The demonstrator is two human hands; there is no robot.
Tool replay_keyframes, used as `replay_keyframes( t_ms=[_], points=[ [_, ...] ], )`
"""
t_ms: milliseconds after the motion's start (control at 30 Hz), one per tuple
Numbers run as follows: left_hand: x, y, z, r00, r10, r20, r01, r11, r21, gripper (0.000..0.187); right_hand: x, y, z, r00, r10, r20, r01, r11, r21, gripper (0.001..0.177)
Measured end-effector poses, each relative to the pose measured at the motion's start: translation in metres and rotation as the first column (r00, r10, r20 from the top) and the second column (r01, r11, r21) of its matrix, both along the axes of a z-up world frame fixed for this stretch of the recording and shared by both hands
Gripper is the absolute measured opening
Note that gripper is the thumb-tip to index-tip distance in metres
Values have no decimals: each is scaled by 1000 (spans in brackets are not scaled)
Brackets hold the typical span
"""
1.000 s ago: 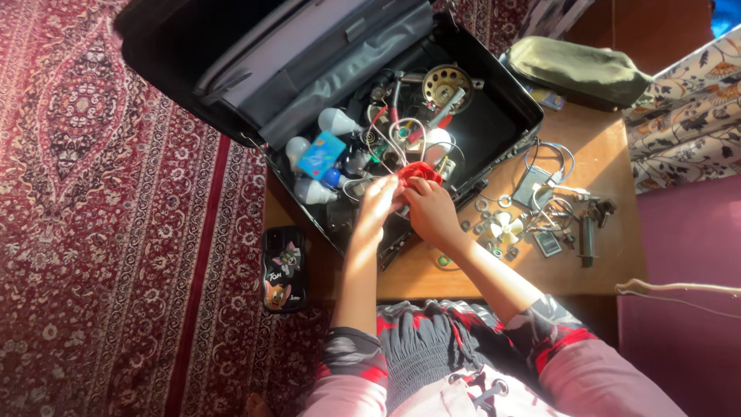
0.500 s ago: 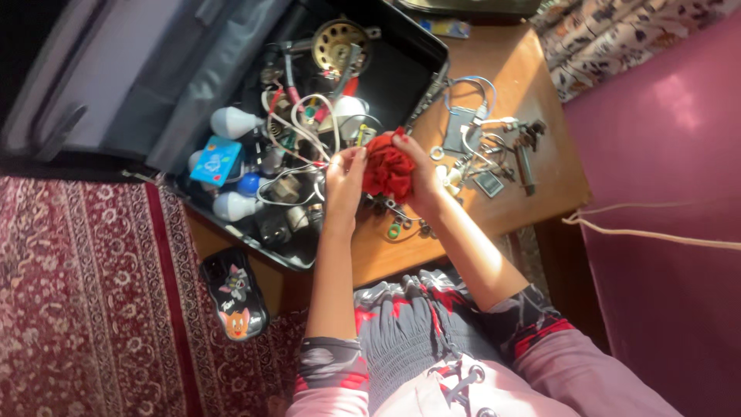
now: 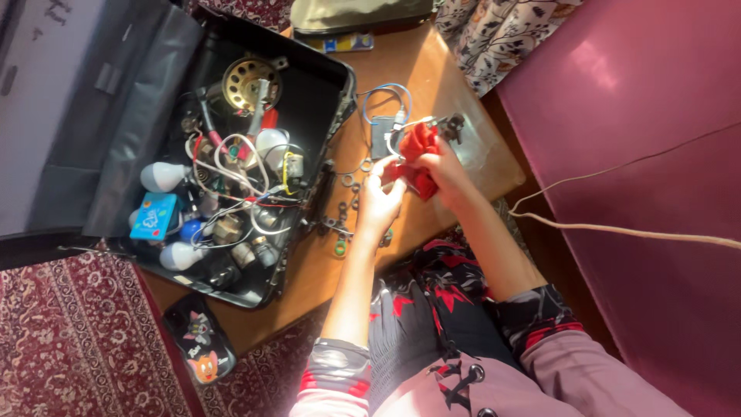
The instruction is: The person cleans various electrical and hardware components with a cloth, handling items like light bulbs and small metal parts individually over a suitcase.
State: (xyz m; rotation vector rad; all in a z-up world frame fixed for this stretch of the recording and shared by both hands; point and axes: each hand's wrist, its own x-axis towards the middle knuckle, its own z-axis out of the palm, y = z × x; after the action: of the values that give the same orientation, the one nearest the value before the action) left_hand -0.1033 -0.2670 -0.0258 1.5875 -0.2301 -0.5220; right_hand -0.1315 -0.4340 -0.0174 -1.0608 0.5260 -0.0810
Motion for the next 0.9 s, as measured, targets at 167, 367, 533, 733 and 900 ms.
replay_keyframes(
  t_ms=[167,367,533,733,900],
  points=[
    [-14,-25,-28,999,-36,39,28,983,182,27,-16,-54,12,991,-67,-117,64,998,-24,48],
    [-7,-42,-68,992,115,50,-123,973,196,30,-18,-59,5,989,-20,-144,10,998,-67,41],
    [28,-49,-121,958,282,-41,-267,938,220,37,-13,-53,-23,987,117,-110,-110,992,65,39],
    [70,-46,-157,845,184,501,-439,774,456,44,-1,-44,-37,960,273,60,-279,931,237,29],
    [71,-48,-134,930,366,-34,-326,865,382,43,3,-38,-23,946,293,-142,-282,955,91,23]
  ],
)
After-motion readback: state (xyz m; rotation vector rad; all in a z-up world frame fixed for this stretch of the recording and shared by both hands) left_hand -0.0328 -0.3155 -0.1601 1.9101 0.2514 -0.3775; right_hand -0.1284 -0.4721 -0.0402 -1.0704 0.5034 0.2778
